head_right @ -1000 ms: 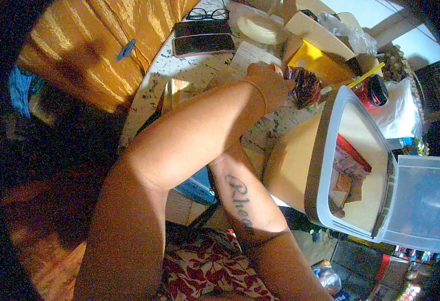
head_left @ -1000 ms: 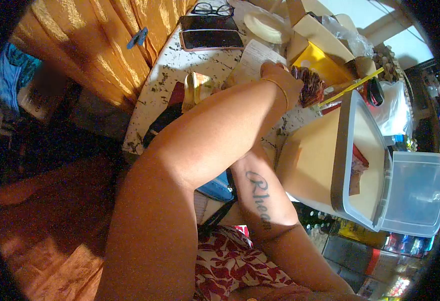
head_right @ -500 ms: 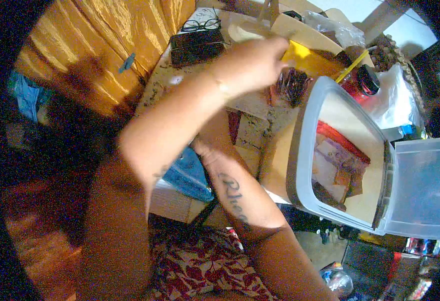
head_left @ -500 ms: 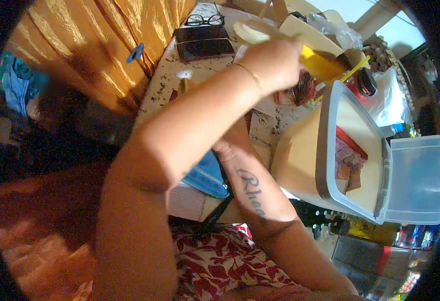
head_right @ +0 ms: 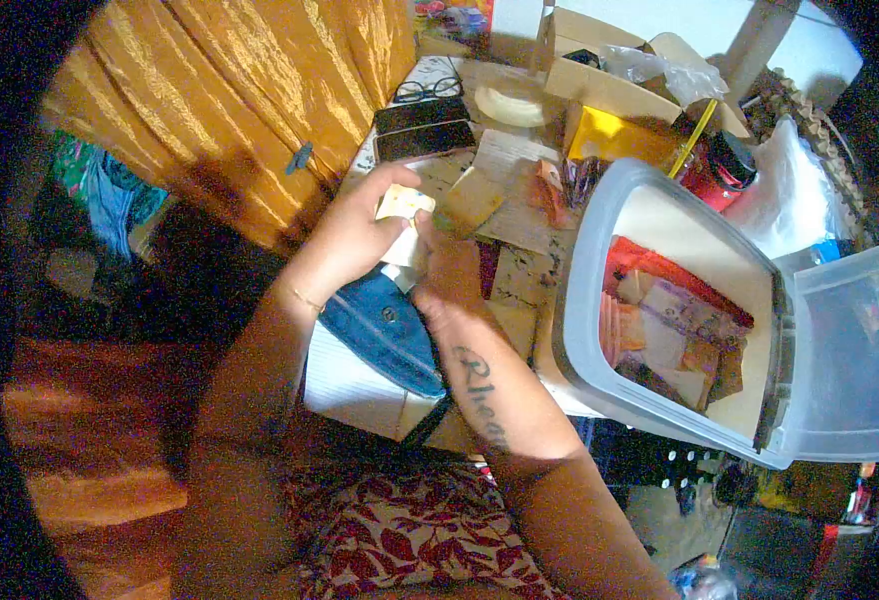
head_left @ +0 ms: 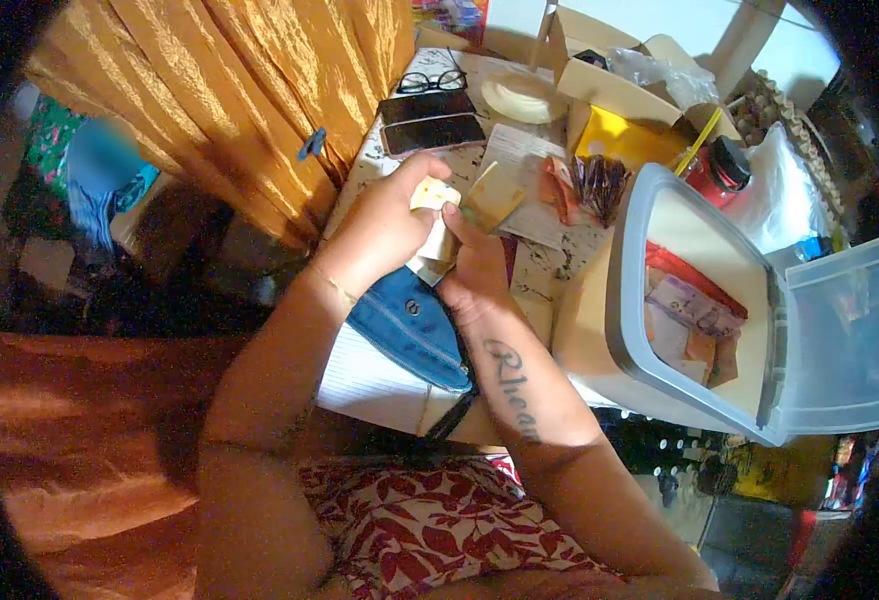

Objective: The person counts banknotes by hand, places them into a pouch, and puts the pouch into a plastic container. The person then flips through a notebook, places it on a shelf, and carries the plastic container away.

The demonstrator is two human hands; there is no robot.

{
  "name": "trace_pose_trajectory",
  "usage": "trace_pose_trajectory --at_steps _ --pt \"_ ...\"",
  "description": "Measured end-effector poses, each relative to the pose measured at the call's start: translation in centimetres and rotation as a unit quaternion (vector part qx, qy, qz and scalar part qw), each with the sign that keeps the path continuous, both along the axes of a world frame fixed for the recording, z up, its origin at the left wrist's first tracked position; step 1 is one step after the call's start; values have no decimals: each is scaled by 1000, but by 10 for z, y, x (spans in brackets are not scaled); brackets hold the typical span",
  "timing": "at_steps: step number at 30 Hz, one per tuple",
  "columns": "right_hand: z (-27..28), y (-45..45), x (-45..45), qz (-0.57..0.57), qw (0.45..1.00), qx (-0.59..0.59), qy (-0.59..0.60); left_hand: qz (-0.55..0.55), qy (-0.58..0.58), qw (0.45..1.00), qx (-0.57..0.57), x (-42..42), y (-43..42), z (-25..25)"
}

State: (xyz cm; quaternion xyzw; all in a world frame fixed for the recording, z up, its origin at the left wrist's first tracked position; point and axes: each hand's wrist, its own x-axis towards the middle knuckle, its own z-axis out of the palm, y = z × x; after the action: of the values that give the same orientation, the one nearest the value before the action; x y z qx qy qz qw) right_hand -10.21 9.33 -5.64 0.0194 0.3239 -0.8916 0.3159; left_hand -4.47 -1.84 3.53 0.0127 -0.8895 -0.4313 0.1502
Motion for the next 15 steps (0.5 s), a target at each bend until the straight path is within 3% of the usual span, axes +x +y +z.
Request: trace_pose_trajectory --at_steps 2,3,5,6,9,10,13,15 --pt "2 -1 -1 -18 996 -92 4 27 -7 999 -38 -14 -1 11" --pt "-4 -1 -4 -19 995 -94 5 53 -154 968 191 -22 4 31" --pt "-25 0 -8 24 988 -147 -32 56 -55 992 96 -51 6 40" --pt "-6 0 -1 24 998 -55 -16 56 -17 997 44 -69 6 42" --pt "13 -2 6 57 998 8 12 3 16 996 -85 -122 20 30" --pt "-28 -4 -12 158 976 -145 22 6 -11 990 -137 -141 25 22" --pt "9 -3 4 78 987 -117 73 20 -96 973 -209 -184 39 6" --pt "19 8 10 69 987 -140 29 28 -155 960 -230 -202 46 -5"
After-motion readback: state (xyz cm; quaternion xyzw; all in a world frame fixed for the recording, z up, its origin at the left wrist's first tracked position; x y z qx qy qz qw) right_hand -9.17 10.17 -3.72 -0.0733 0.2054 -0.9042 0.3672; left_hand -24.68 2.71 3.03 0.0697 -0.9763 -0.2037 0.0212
